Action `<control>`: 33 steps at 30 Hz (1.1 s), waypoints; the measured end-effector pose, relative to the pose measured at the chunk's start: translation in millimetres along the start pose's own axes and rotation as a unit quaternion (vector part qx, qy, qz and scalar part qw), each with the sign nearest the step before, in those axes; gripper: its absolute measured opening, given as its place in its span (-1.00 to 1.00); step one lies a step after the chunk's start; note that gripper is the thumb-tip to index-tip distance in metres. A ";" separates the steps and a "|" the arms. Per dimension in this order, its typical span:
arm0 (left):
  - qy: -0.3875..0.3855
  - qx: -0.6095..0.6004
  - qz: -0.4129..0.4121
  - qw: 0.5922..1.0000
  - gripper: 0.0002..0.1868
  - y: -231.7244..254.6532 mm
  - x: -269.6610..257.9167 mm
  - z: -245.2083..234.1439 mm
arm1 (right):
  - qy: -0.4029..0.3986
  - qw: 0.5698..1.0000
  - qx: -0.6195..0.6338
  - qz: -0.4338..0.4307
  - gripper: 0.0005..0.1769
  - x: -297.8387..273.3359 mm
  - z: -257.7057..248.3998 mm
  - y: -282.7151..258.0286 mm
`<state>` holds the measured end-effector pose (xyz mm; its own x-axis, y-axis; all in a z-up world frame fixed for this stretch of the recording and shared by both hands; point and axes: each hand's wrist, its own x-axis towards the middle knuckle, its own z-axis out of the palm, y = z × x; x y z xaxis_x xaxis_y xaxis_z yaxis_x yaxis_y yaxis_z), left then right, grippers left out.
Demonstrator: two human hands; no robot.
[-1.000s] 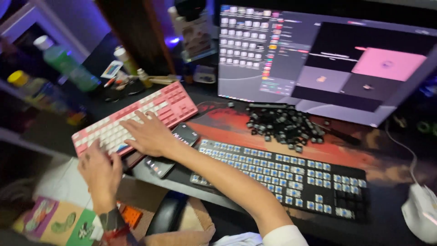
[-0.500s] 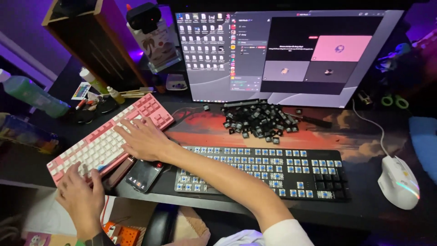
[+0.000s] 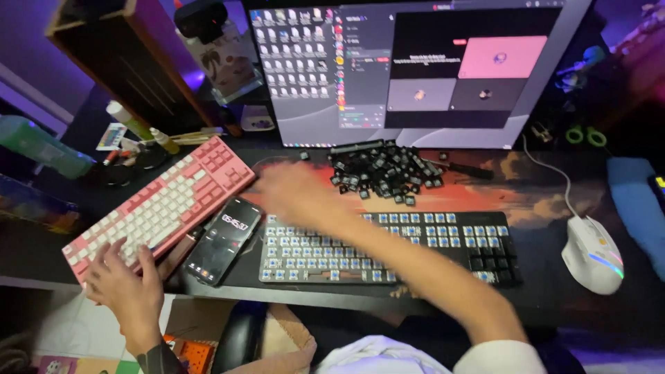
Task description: Installing individual keycaps onto a mechanical keyboard at a computer desk.
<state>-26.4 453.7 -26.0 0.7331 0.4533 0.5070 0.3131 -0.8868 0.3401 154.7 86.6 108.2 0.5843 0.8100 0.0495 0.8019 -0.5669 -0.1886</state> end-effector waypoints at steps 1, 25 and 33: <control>-0.005 0.000 0.001 1.000 -0.37 13.7 -1.1 -4.8 | -0.003 1.000 0.003 0.004 -0.64 -20.1 -4.6 26.4; -0.312 -0.056 0.242 0.917 0.06 303.9 52.9 183.5 | -0.009 0.869 -0.024 0.494 -0.39 -354.7 -19.2 252.5; -0.245 -0.142 0.338 0.897 -0.20 314.4 42.1 279.1 | 0.072 0.927 -0.020 0.367 -0.31 -305.1 1.9 254.7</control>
<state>271.4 168.7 -118.7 0.8967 -0.3365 0.2875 -0.4194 -0.8534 0.3095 180.4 -304.7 43.2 0.9826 0.1778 0.0537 0.1848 -0.9647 -0.1877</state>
